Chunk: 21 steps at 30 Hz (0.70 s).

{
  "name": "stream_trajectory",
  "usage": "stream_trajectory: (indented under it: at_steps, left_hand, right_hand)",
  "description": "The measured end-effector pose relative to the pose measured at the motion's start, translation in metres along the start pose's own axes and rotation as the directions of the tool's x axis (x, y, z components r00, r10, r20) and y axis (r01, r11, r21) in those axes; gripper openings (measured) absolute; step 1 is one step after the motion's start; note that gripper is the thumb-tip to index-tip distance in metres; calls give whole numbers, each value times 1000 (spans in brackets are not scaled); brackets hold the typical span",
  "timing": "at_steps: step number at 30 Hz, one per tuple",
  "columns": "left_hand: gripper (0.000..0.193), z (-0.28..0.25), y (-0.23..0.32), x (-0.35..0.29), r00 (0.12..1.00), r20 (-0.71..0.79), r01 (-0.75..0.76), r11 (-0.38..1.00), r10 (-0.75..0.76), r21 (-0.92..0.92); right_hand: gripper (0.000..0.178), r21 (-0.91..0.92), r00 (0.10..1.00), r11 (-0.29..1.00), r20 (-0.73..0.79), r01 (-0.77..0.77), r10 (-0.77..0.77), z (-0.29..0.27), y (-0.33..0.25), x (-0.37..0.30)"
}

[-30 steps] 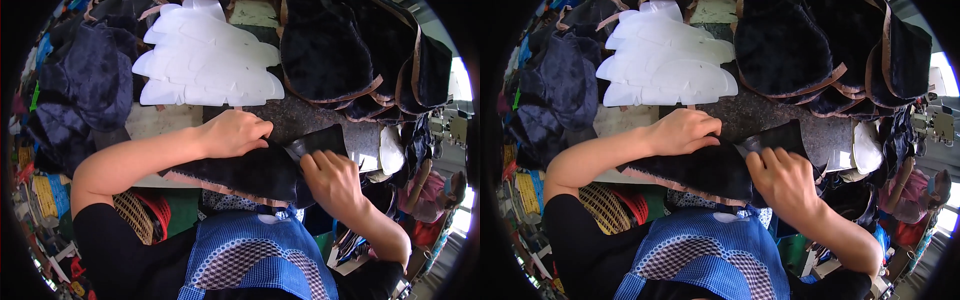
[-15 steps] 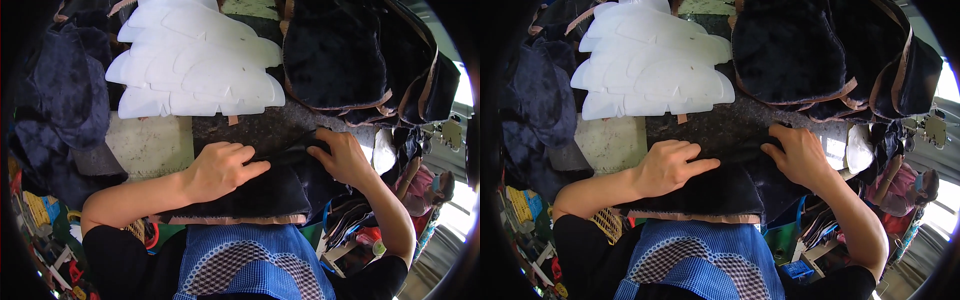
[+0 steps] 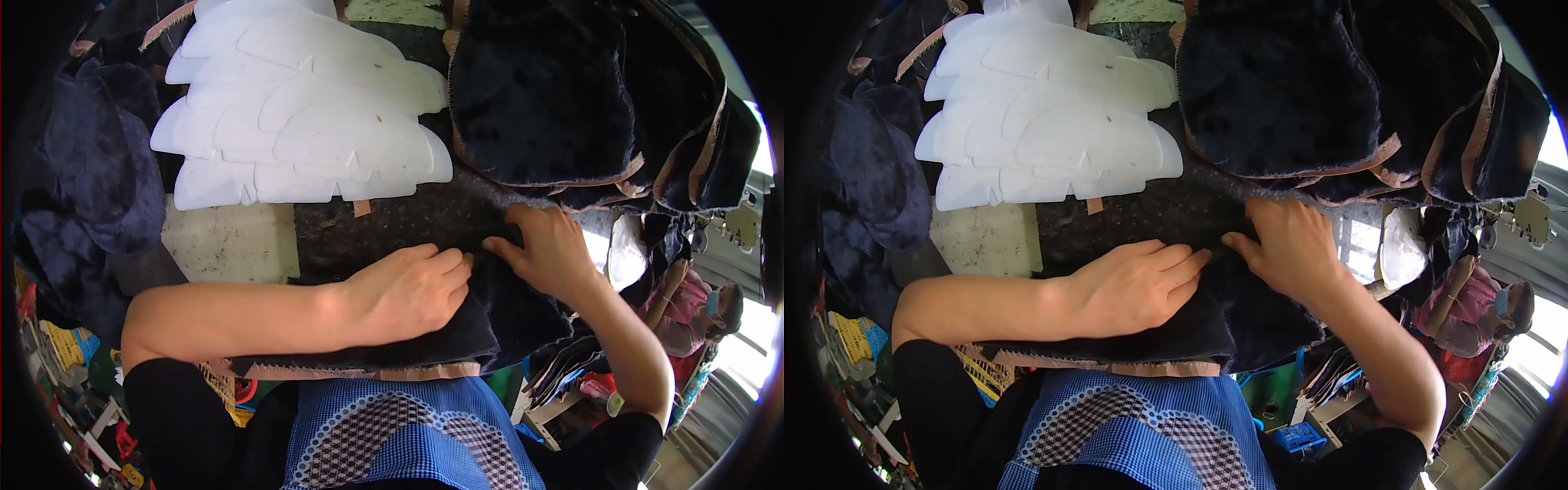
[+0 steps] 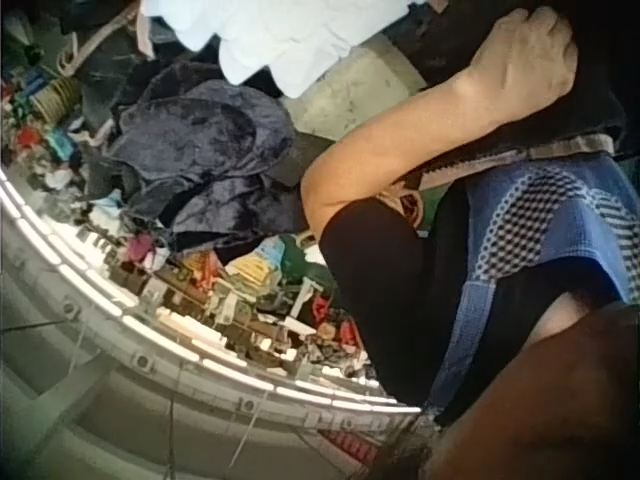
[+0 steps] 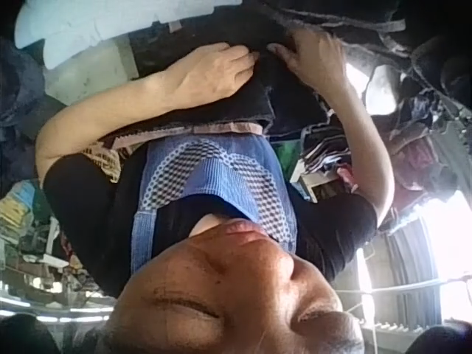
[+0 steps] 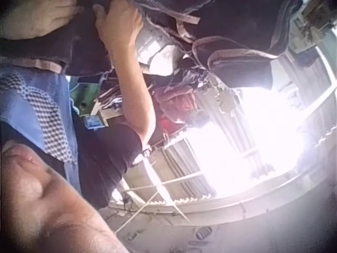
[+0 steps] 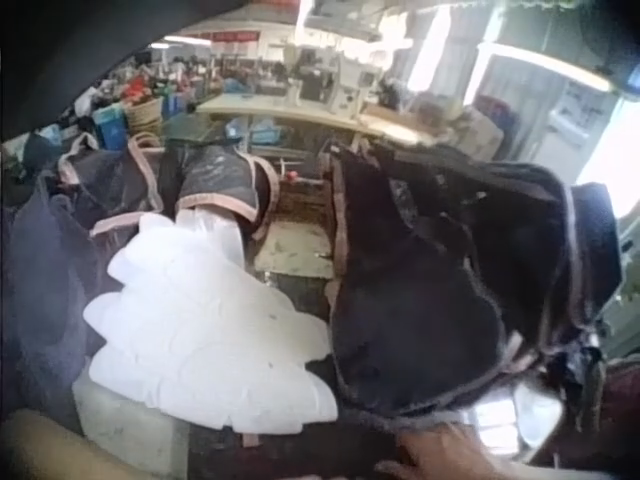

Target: Inserting reinforcement components into fabric shoe upper parts.

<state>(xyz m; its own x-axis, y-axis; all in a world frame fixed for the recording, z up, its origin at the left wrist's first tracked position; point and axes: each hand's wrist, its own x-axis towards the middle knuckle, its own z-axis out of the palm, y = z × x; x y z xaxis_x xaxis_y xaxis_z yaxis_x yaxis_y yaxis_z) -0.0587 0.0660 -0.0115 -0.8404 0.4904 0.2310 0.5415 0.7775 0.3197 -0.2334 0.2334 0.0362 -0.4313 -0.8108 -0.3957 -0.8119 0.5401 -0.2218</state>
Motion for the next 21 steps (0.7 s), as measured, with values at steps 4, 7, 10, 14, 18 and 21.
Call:
stream_trajectory:
  at_steps: [4,7,10,14,18,21]
  left_hand:
    - [36,7,-1,-3,999,-36,2,999,0,53]
    - [37,4,2,-2,997,-72,34,997,-29,63]
    - [39,1,4,-1,1000,-24,18,986,-14,166]
    - [43,1,5,6,999,9,47,991,-48,125]
    - [45,8,1,24,996,18,90,989,-93,120]
    - [44,23,-2,37,989,11,150,986,-151,74]
  right_hand:
    - [20,-167,905,959,-324,231,-275,17,-10,-40]
    - [14,10,906,986,-396,166,-149,16,1,-51]
    - [14,193,919,981,-388,1,76,12,10,-47]
    - [14,206,925,978,-367,-25,101,19,19,-41]
    - [15,221,938,974,-327,-45,117,19,23,-30]
    - [17,206,927,978,-362,-26,101,25,31,-23]
